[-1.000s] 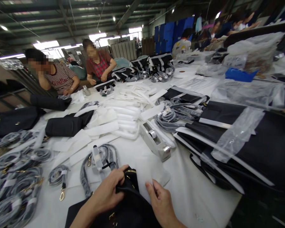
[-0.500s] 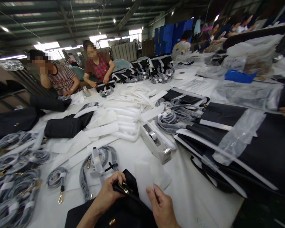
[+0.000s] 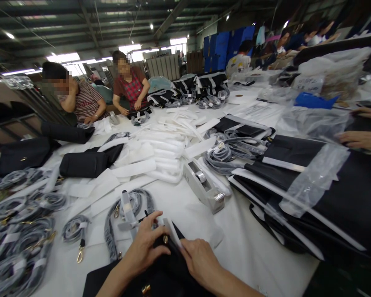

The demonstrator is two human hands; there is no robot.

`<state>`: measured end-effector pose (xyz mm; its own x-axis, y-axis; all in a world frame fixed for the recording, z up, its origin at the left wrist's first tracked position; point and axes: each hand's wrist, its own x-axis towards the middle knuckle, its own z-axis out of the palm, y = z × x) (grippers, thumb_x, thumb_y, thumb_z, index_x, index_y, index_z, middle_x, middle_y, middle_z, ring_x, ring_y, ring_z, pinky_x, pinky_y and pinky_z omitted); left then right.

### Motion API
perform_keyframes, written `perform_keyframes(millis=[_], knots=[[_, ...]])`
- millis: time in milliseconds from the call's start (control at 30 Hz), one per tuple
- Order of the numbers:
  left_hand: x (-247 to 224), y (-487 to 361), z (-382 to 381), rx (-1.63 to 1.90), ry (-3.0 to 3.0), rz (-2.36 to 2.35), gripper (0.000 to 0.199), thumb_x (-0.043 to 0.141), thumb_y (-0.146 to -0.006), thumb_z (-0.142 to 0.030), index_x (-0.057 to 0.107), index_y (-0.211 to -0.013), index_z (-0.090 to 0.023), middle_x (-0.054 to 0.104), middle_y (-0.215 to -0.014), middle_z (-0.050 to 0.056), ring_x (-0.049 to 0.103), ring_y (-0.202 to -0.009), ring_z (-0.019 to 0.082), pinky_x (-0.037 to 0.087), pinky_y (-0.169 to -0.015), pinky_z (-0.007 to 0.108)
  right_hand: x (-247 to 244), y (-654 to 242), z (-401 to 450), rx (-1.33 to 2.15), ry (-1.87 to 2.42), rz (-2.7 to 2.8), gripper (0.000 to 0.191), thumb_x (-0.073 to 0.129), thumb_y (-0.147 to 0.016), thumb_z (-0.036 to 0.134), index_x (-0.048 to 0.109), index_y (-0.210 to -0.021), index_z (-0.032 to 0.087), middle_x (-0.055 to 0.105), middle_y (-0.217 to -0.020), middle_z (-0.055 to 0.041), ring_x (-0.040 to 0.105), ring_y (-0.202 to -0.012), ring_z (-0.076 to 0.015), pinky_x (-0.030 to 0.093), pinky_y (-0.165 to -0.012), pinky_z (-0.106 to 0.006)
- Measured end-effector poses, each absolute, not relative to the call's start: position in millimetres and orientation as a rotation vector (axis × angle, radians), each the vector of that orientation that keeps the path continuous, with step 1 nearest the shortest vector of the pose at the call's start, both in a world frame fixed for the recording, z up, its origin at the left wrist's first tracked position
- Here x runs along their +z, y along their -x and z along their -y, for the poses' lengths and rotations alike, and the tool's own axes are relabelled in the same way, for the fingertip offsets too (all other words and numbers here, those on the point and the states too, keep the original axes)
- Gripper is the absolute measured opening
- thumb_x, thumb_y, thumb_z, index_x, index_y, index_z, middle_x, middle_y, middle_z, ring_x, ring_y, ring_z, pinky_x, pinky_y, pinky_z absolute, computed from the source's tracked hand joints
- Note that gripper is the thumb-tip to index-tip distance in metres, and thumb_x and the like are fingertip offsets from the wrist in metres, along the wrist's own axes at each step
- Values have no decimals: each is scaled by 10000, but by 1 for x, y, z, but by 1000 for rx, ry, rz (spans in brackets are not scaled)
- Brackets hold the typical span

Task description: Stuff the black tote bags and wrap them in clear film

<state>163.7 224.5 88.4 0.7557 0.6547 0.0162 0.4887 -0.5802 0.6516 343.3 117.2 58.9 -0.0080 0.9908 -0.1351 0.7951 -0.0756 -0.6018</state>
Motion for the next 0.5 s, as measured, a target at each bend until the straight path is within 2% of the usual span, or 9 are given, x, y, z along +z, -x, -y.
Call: perform_keyframes(millis=[67, 133, 233, 300, 400, 500], knots=[[87, -173, -230, 235, -2541, -693, 485, 668, -769, -503, 567, -1204, -313, 320, -1476, 102, 292, -1336, 354, 216, -1094, 607, 52, -346, -122, 700, 1982, 1958, 282, 369, -905, 199, 634, -812, 177, 690, -731, -100, 647, -677, -235, 366, -597, -287], [77, -184, -234, 152, -2650, -537, 490, 605, -810, -527, 536, -1250, -322, 418, -1421, 88, 270, -1362, 347, 169, -1104, 640, 46, -349, -125, 721, 1974, 1978, 303, 346, -914, 192, 638, -839, 170, 702, -771, -109, 655, -695, -236, 383, -609, -288], [54, -198, -233, 251, -2643, -548, 264, 476, -920, -352, 601, -1129, -249, 552, -1234, 71, 336, -1331, 270, 252, -1123, 548, 43, -352, -121, 838, 1912, 1821, 391, 257, -971, 236, 641, -935, 172, 715, -827, -93, 670, -744, -213, 437, -661, -279], [41, -204, -230, 383, -2609, -610, 227, 426, -933, -263, 626, -1030, -214, 583, -1102, 65, 415, -1248, 230, 299, -1116, 499, 43, -350, -113, 820, 1898, 1662, 443, 202, -999, 289, 624, -1067, 175, 719, -928, -92, 678, -836, -198, 476, -735, -277], [33, -210, -228, 441, -2585, -656, 250, 389, -942, -226, 636, -905, -208, 582, -936, 35, 513, -1026, 181, 325, -1090, 486, 39, -343, -95, 483, 1919, 1616, 435, 268, -991, 376, 564, -1219, 151, 686, -1084, -132, 657, -978, -223, 510, -822, -312], [33, -218, -227, 447, -2591, -740, 260, 406, -938, -228, 638, -824, -198, 574, -906, 34, 495, -989, 187, 373, -1024, 474, 20, -338, -86, 64, 1859, 1730, 430, 394, -952, 423, 549, -1239, 143, 696, -1007, -143, 676, -889, -259, 555, -735, -343]])
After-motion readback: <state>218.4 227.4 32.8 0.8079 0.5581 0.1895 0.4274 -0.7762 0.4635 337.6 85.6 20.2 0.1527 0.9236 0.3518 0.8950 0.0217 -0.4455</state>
